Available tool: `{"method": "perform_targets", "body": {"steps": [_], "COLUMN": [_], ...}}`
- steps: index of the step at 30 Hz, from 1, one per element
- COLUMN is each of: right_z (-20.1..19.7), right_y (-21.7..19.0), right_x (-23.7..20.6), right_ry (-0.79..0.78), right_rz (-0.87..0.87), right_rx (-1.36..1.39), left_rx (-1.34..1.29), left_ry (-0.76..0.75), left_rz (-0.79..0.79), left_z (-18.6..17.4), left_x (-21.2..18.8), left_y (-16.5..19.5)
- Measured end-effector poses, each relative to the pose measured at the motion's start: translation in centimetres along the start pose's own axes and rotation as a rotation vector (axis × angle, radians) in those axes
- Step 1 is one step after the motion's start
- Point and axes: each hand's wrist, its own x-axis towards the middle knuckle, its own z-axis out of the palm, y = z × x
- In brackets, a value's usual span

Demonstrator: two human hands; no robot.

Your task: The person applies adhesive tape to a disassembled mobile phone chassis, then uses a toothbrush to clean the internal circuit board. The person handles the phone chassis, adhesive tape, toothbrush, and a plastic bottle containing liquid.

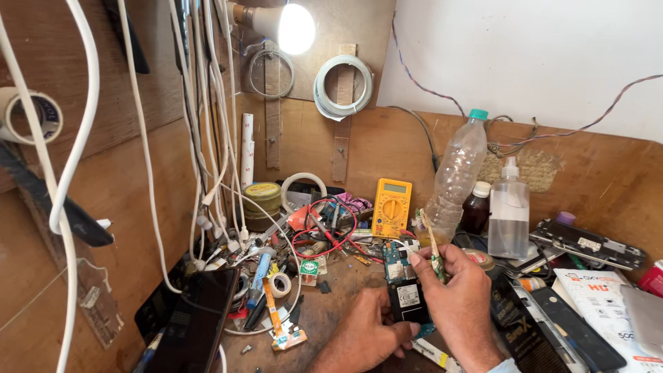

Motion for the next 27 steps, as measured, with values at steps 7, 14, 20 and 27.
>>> {"method": "perform_targets", "body": {"steps": [7,14,20,27], "right_z": [-0.2,-2.1,-2.3,-2.7], "right_y": [0.9,2.7,5.4,4.8], "right_x": [0.8,2.0,0.5,-1.6], "right_ry": [0.013,0.171,0.156,0.031], "right_rz": [-0.095,0.146,0.110,0.100], "right_rx": [-0.094,-0.034,-0.309,-0.126], "left_rx": [0.029,0.025,-0.106,-0.396], "left_ry": [-0.003,-0.043,0.026,0.312], "left_rz": [-0.036,-0.037,-0.026,-0.133], "left_z": [0.0,-0.5,-0.5,-1.8], "left_x": [0.2,0.5,0.8,0.6], "left_y": [-0.6,-1.2,-0.9,1.0]}}
